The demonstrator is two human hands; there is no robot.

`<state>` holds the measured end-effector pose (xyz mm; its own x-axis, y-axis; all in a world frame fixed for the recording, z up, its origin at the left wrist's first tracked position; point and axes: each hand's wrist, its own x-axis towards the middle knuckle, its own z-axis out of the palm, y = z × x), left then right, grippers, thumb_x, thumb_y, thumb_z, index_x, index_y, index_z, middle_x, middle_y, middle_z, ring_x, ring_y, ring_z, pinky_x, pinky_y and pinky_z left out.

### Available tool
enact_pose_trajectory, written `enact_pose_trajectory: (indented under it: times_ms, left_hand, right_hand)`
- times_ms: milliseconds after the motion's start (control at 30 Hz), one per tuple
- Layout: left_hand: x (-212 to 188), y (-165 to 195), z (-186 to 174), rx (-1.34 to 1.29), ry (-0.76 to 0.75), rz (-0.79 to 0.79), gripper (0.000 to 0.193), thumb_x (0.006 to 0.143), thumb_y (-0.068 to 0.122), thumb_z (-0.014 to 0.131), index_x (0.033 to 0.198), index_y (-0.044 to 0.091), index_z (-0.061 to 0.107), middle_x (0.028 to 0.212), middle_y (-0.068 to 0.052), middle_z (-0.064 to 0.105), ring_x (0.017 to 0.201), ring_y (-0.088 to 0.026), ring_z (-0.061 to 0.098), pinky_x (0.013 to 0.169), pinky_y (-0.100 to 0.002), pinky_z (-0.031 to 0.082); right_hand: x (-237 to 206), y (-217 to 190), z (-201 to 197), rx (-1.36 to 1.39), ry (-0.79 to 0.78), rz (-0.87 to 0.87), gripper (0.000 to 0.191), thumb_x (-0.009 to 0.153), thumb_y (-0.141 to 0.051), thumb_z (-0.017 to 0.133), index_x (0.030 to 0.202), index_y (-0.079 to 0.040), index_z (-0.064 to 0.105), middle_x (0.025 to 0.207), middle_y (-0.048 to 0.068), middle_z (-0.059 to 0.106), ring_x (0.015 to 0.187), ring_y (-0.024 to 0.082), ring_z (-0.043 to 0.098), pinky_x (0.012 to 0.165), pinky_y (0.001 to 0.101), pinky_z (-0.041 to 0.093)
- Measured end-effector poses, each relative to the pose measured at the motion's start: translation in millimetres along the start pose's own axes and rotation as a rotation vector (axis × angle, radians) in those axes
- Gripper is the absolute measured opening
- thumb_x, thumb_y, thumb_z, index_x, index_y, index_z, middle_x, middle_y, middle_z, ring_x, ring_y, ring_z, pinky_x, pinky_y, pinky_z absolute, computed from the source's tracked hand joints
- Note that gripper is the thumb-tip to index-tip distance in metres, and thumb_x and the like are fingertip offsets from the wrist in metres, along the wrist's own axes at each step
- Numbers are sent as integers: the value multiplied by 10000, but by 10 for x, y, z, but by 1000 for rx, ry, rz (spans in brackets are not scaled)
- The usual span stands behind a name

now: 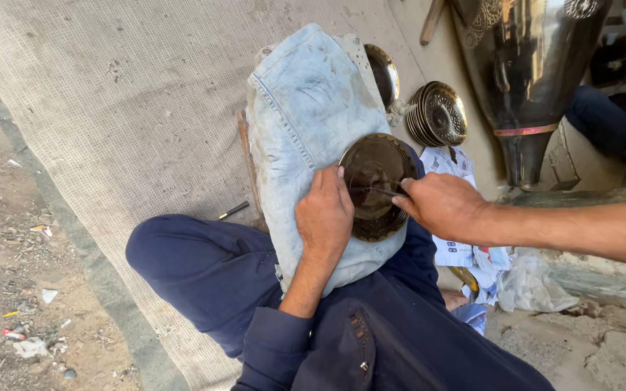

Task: The person sits cross-legged with a cloth pad on their lap, holds a brass plate steady, and uses a small pointed hand tool to scratch decorative patterns into the plate surface. They set finished plates onto a stack beside them and pick up new plates to continue engraving.

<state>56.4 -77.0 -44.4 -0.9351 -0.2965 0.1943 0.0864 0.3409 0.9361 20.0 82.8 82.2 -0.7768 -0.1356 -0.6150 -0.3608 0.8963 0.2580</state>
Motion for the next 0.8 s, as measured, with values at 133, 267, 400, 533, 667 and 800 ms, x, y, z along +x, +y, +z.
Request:
enact_pose_trajectory:
  times_ms: [133,267,400,533,667,800]
  left_hand:
    - [-23,3,2,20,4,3,167,1046,171,557,1094,61,673,940,-138,705,695,-360,696,594,-460,548]
    - [-63,23,2,42,18,18,159,1043,174,567,1076,65,678,935,-150,711,697,-384,686,597,-478,537]
    - [-125,75,0,37,77,75,163,1039,176,584,1086,66,695,933,-159,712,736,-397,686,621,-481,536]
    - [-202,130,39,40,89,118,173,1032,168,600,1098,44,700,940,-167,706,780,-395,685,652,-468,534]
    - [-289,157,88,60,41,109,167,1037,143,597,1110,39,705,927,-166,696,801,-392,678,679,-466,520]
    - [-329,160,97,31,14,68,162,1052,136,588,1123,44,702,927,-144,699,798,-365,692,682,-445,528]
  right_hand:
    - [31,-164,40,574,-167,348,511,1049,-410,529,943,61,697,728,249,685,679,443,700,603,531,509]
    - [69,-122,-151,259,-48,121,405,960,-378,606,888,12,691,716,209,671,620,383,692,521,462,482]
    - [-47,-94,-233,-344,331,-359,227,789,-290,698,808,-64,704,717,136,656,605,278,669,484,373,474]
    - [-291,-175,-86,-722,635,-664,176,674,-179,700,802,-59,678,694,60,613,569,187,619,433,308,482]
    - [-505,-48,17,-893,671,-844,191,727,-259,669,658,-82,681,652,123,654,580,260,649,367,311,472]
    - [-522,74,27,-1307,570,-919,215,717,-170,665,764,20,752,825,182,682,690,236,581,412,274,313]
